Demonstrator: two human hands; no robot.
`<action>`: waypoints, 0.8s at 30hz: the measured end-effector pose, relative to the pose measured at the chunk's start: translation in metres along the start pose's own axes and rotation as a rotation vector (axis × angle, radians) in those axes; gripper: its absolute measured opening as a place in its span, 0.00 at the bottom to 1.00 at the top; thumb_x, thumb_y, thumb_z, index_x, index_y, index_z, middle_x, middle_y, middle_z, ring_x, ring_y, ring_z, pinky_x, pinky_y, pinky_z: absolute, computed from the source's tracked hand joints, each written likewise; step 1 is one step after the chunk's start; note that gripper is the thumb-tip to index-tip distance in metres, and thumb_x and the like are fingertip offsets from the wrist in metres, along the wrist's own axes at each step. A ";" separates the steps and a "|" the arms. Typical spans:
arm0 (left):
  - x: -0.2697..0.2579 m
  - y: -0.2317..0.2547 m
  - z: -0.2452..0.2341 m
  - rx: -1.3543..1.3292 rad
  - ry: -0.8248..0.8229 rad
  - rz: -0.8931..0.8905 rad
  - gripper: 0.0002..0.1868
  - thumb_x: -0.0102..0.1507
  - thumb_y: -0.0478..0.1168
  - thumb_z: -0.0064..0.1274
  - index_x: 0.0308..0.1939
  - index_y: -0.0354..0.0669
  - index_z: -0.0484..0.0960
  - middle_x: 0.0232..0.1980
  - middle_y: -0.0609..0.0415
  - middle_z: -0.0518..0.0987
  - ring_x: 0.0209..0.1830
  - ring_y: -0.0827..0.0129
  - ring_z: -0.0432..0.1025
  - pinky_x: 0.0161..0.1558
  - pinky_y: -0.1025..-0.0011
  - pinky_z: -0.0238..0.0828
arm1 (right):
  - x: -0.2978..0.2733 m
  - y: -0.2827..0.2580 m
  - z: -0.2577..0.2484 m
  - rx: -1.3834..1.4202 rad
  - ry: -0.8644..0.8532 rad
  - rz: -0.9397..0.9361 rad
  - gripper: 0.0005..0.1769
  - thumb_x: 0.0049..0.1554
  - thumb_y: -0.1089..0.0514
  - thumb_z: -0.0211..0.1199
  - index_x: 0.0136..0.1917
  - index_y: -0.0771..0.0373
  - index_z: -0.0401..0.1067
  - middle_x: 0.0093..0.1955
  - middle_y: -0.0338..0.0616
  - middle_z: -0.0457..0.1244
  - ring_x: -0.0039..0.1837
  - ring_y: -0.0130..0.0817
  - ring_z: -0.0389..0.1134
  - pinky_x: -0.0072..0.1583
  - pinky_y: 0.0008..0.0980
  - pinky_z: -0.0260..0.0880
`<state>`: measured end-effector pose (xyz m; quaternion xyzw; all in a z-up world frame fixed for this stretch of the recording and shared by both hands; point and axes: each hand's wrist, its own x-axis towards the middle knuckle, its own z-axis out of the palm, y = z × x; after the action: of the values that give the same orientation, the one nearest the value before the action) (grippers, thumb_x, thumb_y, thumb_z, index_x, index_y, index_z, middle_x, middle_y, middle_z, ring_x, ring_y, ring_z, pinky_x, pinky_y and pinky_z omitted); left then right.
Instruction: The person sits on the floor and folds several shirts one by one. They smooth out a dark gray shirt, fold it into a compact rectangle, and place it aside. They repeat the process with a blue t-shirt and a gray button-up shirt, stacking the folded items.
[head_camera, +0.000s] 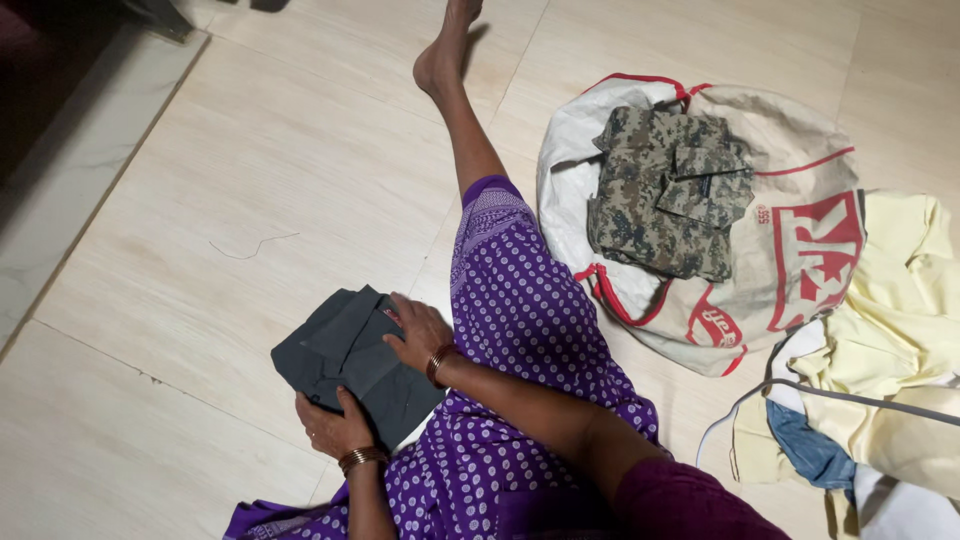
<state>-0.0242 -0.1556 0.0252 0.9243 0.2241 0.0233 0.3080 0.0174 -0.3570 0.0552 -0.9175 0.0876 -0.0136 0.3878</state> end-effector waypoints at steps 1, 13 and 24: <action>0.004 -0.005 -0.001 -0.057 0.008 0.010 0.42 0.64 0.51 0.54 0.77 0.37 0.59 0.77 0.38 0.62 0.75 0.44 0.58 0.69 0.45 0.54 | 0.003 0.006 0.001 0.077 -0.046 0.108 0.49 0.52 0.38 0.66 0.79 0.64 0.56 0.66 0.56 0.63 0.68 0.49 0.65 0.68 0.47 0.65; 0.027 -0.066 0.006 -0.526 -0.033 -0.117 0.30 0.58 0.43 0.68 0.60 0.31 0.78 0.56 0.44 0.82 0.52 0.59 0.76 0.57 0.67 0.71 | 0.001 0.069 0.064 0.296 -0.503 0.264 0.40 0.47 0.29 0.68 0.60 0.59 0.76 0.55 0.50 0.72 0.57 0.40 0.73 0.58 0.36 0.69; 0.015 -0.056 0.000 -0.880 -0.192 -0.245 0.14 0.68 0.32 0.50 0.57 0.30 0.76 0.46 0.45 0.84 0.40 0.69 0.79 0.42 0.75 0.80 | 0.028 0.038 -0.087 1.052 -0.041 0.279 0.32 0.51 0.57 0.73 0.67 0.66 0.69 0.54 0.37 0.69 0.58 0.25 0.69 0.63 0.30 0.68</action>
<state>-0.0332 -0.1092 -0.0089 0.6706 0.2707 -0.0060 0.6906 0.0309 -0.4495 0.0881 -0.5794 0.1822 0.0139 0.7943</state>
